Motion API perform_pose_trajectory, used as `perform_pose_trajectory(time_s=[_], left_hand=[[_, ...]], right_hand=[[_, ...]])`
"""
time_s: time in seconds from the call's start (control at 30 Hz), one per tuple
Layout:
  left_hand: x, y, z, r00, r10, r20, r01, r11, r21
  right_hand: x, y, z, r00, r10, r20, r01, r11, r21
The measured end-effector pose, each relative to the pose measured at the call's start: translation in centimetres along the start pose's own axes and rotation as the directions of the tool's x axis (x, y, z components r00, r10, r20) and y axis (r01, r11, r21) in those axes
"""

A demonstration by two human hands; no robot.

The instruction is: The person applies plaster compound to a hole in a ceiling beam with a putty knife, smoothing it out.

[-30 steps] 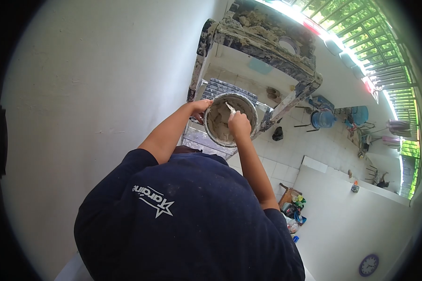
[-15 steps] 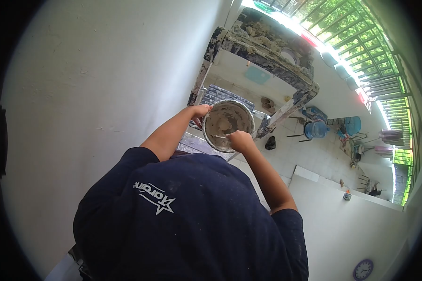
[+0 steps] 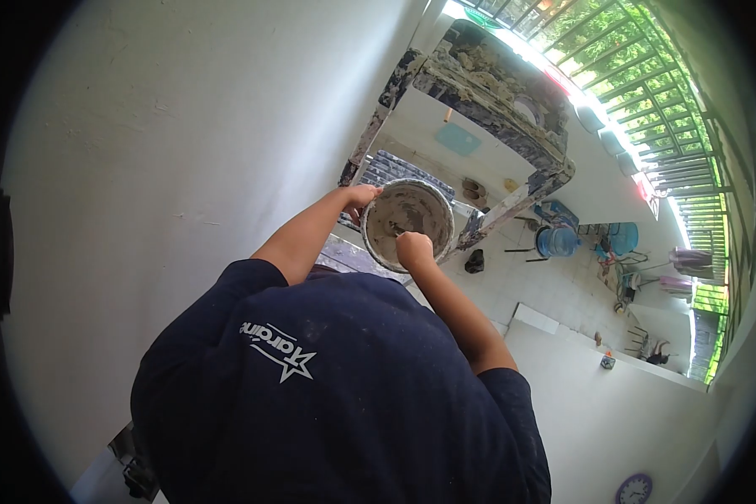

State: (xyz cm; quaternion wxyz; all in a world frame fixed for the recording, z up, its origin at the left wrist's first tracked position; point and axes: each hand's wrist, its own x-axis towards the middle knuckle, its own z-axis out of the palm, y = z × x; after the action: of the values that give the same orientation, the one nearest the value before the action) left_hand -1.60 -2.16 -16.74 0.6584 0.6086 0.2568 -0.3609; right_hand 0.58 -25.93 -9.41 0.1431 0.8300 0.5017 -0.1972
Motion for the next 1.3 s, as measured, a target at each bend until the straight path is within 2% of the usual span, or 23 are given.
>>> perform_pose_trajectory(time_s=[0.1,0.13,0.2,0.27,0.33,0.4,0.47,0.5,0.53,0.6,0.7,0.83,1.03,1.13,1.17,1.27,1.3], left_hand=[[1.1,-0.4,-0.5,0.999,-0.033,0.021,0.033,0.999,-0.034],[0.7,-0.5,-0.2,0.999,-0.029,0.019,0.03,0.998,-0.05],[0.0,-0.1,-0.2,1.0,-0.017,0.012,0.018,0.997,-0.074],[-0.1,0.2,-0.1,1.0,-0.025,-0.013,0.024,0.999,-0.049],[0.0,0.0,0.1,0.999,-0.052,0.01,0.053,0.998,-0.025],[-0.1,0.4,-0.3,0.993,-0.094,0.071,0.094,0.996,0.002],[-1.6,0.9,0.3,0.998,-0.06,0.021,0.06,0.998,-0.018],[-1.8,1.0,0.5,0.999,-0.045,-0.011,0.045,0.999,-0.01],[-1.9,1.1,0.6,0.999,-0.031,-0.041,0.031,1.0,-0.003],[-1.8,0.9,0.6,1.0,-0.002,-0.015,0.001,1.0,-0.004],[-1.2,0.4,-0.2,0.999,-0.015,0.046,0.015,1.0,-0.006],[-2.5,1.5,0.5,0.999,0.002,0.049,-0.004,1.0,0.024],[-1.5,0.7,0.3,0.999,0.012,0.034,-0.013,0.999,0.038],[-1.7,0.8,0.4,1.0,0.004,0.019,-0.005,0.999,0.033],[-1.7,0.8,0.3,0.999,0.012,0.046,-0.013,1.0,0.02],[-2.1,1.0,0.4,1.0,0.005,-0.004,-0.005,0.999,0.039],[-1.8,1.0,0.3,0.999,0.0,0.04,-0.002,0.999,0.051]], right_hand=[[-0.9,1.4,-1.7,0.991,-0.128,0.038,0.129,0.99,-0.051],[-1.2,2.2,-2.3,0.992,-0.102,0.07,0.105,0.994,-0.035],[-4.1,3.1,-7.4,0.998,-0.025,0.056,0.016,0.988,0.153],[-5.5,4.7,-9.6,0.98,0.138,0.141,-0.167,0.961,0.219],[-4.9,7.0,-7.9,0.956,0.265,0.124,-0.288,0.925,0.248],[-4.4,8.3,-6.4,0.89,0.397,0.224,-0.454,0.82,0.348],[-3.9,7.2,-0.9,0.822,0.544,0.169,-0.569,0.783,0.252],[-3.5,7.0,0.3,0.796,0.474,0.376,-0.577,0.783,0.233],[-3.8,6.2,0.8,0.815,0.423,0.397,-0.545,0.793,0.274],[-4.4,5.6,3.2,0.883,0.45,0.137,-0.47,0.839,0.274],[-3.7,6.7,3.4,0.835,0.297,0.464,-0.518,0.709,0.479],[-2.8,6.8,2.4,0.846,0.223,0.484,-0.502,0.64,0.583],[-0.9,6.3,2.2,0.91,0.225,0.349,-0.405,0.663,0.629],[-0.4,6.0,2.0,0.911,0.23,0.343,-0.407,0.637,0.654],[-0.4,6.1,1.8,0.9,0.231,0.37,-0.432,0.59,0.682],[0.0,5.3,1.7,0.872,0.225,0.434,-0.488,0.448,0.749],[0.1,4.8,2.0,0.868,0.228,0.442,-0.497,0.398,0.771]])
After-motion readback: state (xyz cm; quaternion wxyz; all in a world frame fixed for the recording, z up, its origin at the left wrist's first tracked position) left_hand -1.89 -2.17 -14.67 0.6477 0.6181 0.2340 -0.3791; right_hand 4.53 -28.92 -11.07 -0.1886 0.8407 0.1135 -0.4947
